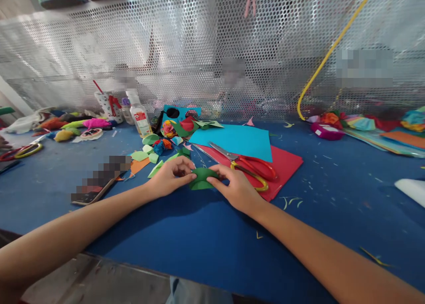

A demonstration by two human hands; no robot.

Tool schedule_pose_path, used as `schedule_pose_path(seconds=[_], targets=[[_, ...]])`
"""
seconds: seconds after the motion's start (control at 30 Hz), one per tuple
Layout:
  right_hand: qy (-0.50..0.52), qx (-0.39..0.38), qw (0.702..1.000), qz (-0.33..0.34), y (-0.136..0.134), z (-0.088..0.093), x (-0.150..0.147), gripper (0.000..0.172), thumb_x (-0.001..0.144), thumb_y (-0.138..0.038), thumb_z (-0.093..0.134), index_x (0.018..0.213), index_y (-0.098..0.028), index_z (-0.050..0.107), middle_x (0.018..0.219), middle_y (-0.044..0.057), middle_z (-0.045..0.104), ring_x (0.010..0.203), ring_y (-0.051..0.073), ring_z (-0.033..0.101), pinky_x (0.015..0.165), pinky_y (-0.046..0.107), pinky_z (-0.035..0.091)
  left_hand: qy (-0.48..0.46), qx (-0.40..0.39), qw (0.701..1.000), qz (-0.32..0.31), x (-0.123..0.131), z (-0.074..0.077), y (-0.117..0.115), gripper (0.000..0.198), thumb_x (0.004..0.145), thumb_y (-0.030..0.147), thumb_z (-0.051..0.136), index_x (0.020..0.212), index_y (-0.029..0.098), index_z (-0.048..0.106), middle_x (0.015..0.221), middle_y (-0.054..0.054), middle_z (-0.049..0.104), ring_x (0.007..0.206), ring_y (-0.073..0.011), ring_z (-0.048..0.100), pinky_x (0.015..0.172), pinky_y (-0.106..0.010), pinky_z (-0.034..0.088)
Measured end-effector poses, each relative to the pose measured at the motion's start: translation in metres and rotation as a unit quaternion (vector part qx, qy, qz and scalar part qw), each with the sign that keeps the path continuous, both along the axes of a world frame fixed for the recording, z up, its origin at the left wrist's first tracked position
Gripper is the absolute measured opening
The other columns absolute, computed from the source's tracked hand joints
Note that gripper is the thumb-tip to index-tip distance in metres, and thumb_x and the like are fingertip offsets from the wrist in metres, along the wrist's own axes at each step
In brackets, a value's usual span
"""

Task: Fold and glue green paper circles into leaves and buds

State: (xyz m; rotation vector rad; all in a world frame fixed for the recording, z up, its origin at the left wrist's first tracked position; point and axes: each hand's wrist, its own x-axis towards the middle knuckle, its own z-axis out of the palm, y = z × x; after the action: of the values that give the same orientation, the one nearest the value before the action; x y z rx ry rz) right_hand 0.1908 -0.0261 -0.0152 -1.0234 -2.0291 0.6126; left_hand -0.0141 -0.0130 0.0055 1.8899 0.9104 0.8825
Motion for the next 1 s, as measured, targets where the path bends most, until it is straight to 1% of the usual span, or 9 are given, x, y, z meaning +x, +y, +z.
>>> schedule_pose_path(seconds=[0.23, 0.37, 0.43, 0.5, 0.57, 0.63, 0.77, 0.9, 1.0], targets=[[-0.001, 0.044, 0.999, 0.004, -0.006, 0.001, -0.004, 0.024, 0.080, -0.029, 0.057, 0.102, -0.023, 0.053, 0.093, 0.002, 0.064, 0.082, 0.016, 0.061, 0.072, 0.028, 0.051, 0.011, -0.041, 0.995, -0.086, 0.005, -0.002, -0.010, 0.037, 0.072, 0.028, 0.062, 0.101, 0.018, 0.041, 0.067, 0.003, 0.057, 0.059, -0.0101, 0.055, 0.055, -0.021, 0.039], [-0.058, 0.167, 0.984, -0.016, -0.010, 0.006, -0.005, 0.028, 0.080, -0.027, 0.057, 0.106, -0.020, 0.051, 0.101, 0.006, 0.061, 0.093, 0.018, 0.057, 0.080, 0.031, 0.048, 0.054, -0.014, 0.996, -0.073, 0.005, -0.004, -0.010, 0.031, 0.073, 0.028, 0.060, 0.099, 0.016, 0.050, 0.071, 0.001, 0.057, 0.060, -0.0098, 0.052, 0.054, -0.020, 0.038], [-0.122, 0.279, 0.952, -0.013, -0.013, 0.011, -0.003, 0.027, 0.080, -0.026, 0.057, 0.106, -0.018, 0.052, 0.101, 0.007, 0.061, 0.097, 0.020, 0.054, 0.085, 0.035, 0.044, 0.062, 0.004, 0.997, -0.042, 0.004, -0.003, -0.008, 0.020, 0.076, 0.027, 0.056, 0.091, 0.014, 0.056, 0.073, 0.000, 0.057, 0.061, -0.0093, 0.050, 0.054, -0.020, 0.037], [-0.202, 0.385, 0.900, 0.020, -0.016, 0.017, -0.002, 0.022, 0.082, -0.023, 0.056, 0.104, -0.020, 0.055, 0.097, 0.004, 0.063, 0.093, 0.019, 0.054, 0.086, 0.036, 0.041, 0.058, 0.009, 0.998, -0.013, 0.004, -0.002, -0.007, 0.015, 0.076, 0.026, 0.055, 0.082, 0.013, 0.058, 0.071, 0.000, 0.056, 0.059, -0.0087, 0.048, 0.053, -0.020, 0.036], [-0.254, 0.448, 0.857, 0.036, -0.019, 0.021, -0.001, 0.023, 0.084, -0.018, 0.053, 0.106, -0.021, 0.056, 0.100, 0.002, 0.064, 0.094, 0.018, 0.052, 0.087, 0.036, 0.038, 0.047, 0.000, 0.999, 0.006, 0.005, 0.000, -0.006, 0.015, 0.076, 0.027, 0.055, 0.078, 0.012, 0.057, 0.065, 0.002, 0.054, 0.056, -0.0079, 0.046, 0.050, -0.019, 0.033], [-0.286, 0.457, 0.841, 0.044, -0.019, 0.023, -0.001, 0.026, 0.086, -0.016, 0.049, 0.110, -0.020, 0.055, 0.105, 0.002, 0.063, 0.098, 0.018, 0.051, 0.089, 0.035, 0.037, 0.019, -0.028, 0.999, -0.003, 0.006, 0.000, -0.007, 0.016, 0.075, 0.028, 0.057, 0.077, 0.012, 0.055, 0.062, 0.003, 0.051, 0.054, -0.0073, 0.046, 0.049, -0.019, 0.033], [-0.312, 0.414, 0.852, 0.066, -0.013, 0.019, -0.004, 0.029, 0.088, -0.024, 0.044, 0.113, -0.014, 0.053, 0.108, 0.006, 0.062, 0.099, 0.019, 0.051, 0.089, 0.036, 0.039, -0.076, -0.116, 0.989, -0.059, 0.008, -0.001, -0.007, 0.029, 0.070, 0.025, 0.063, 0.092, 0.013, 0.049, 0.068, 0.001, 0.056, 0.059, -0.0090, 0.054, 0.056, -0.021, 0.041], [-0.298, 0.411, 0.859, 0.075, -0.010, 0.019, -0.004, 0.026, 0.088, -0.024, 0.045, 0.110, -0.015, 0.056, 0.103, 0.005, 0.063, 0.095, 0.019, 0.052, 0.088, 0.037, 0.039, -0.104, -0.177, 0.977, -0.057, 0.010, 0.000, -0.007, 0.045, 0.068, 0.026, 0.066, 0.105, 0.013, 0.044, 0.070, 0.000, 0.059, 0.059, -0.0108, 0.057, 0.055, -0.023, 0.047], [-0.291, 0.426, 0.854, 0.074, -0.013, 0.024, -0.001, 0.022, 0.088, -0.017, 0.044, 0.105, -0.017, 0.058, 0.095, 0.003, 0.065, 0.090, 0.018, 0.053, 0.086, 0.036, 0.040, -0.121, -0.191, 0.973, -0.044, 0.010, 0.002, -0.006, 0.044, 0.068, 0.026, 0.066, 0.106, 0.013, 0.046, 0.077, -0.002, 0.060, 0.064, -0.0119, 0.059, 0.055, -0.023, 0.048]])
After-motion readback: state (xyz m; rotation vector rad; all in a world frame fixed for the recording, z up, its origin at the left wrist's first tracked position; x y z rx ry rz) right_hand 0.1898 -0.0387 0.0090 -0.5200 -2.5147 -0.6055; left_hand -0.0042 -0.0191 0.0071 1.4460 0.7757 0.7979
